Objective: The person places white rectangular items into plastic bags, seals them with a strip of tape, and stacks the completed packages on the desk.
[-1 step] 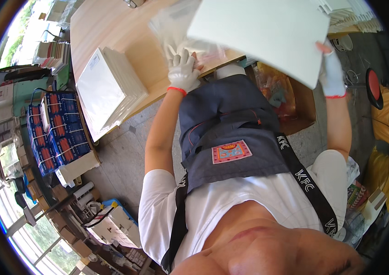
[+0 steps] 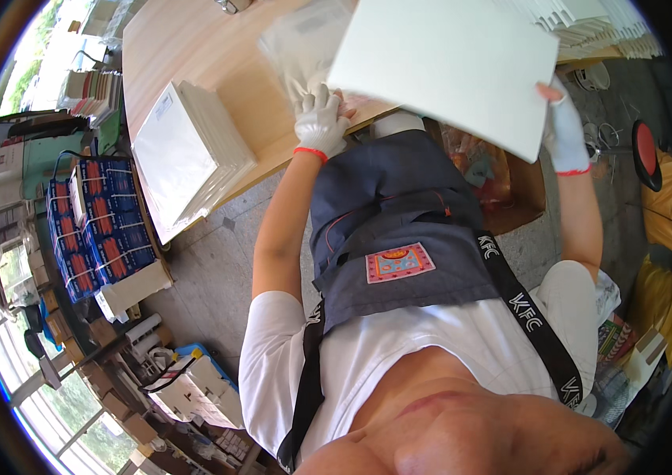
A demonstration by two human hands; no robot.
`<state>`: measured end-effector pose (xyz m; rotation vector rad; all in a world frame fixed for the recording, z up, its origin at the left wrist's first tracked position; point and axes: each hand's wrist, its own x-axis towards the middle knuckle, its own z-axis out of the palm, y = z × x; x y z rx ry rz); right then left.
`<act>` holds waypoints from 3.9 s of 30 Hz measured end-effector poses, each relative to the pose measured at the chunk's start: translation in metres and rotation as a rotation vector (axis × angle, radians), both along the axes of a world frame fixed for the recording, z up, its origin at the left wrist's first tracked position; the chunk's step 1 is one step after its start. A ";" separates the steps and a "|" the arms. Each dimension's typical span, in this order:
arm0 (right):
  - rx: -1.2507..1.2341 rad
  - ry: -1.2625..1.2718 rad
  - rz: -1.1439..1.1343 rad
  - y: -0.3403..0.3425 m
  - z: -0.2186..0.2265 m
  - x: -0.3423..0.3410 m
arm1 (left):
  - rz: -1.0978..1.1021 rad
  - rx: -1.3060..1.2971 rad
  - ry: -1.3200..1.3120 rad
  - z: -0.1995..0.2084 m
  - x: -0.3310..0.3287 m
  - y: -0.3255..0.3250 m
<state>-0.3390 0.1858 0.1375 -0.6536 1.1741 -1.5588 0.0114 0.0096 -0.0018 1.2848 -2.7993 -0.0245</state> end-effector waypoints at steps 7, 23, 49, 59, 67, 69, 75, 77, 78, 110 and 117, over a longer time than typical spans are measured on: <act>0.174 -0.206 0.309 0.029 -0.060 0.021 | 0.132 0.098 -0.168 0.026 -0.010 -0.003; 0.291 -0.458 0.271 0.027 -0.114 0.073 | 0.127 0.134 0.218 -0.004 0.032 -0.007; 0.073 -0.355 0.120 0.029 -0.116 0.145 | 0.768 1.083 2.291 -0.064 -0.044 0.061; 0.382 -0.478 0.027 -0.007 -0.174 0.179 | 1.087 1.502 1.647 -0.079 -0.042 0.136; 0.294 -0.541 0.347 -0.028 -0.172 0.181 | 0.874 1.758 1.659 -0.094 -0.019 0.112; 0.183 -0.130 0.503 -0.032 -0.151 0.177 | 0.884 1.662 1.623 -0.067 -0.010 0.114; -0.199 1.725 0.559 -0.105 -0.164 0.142 | 0.784 1.282 1.295 -0.059 0.034 0.096; -0.197 1.748 0.514 -0.108 -0.162 0.144 | 0.744 1.290 1.199 -0.050 0.038 0.092; -0.193 1.759 0.490 -0.109 -0.160 0.145 | 0.736 1.294 1.162 -0.048 0.040 0.092; 0.581 0.989 0.281 0.030 -0.236 -0.012 | -0.171 -0.302 0.515 -0.042 0.035 0.075; 0.333 0.051 0.613 -0.021 -0.216 0.060 | -0.428 -0.246 0.563 -0.026 0.027 0.073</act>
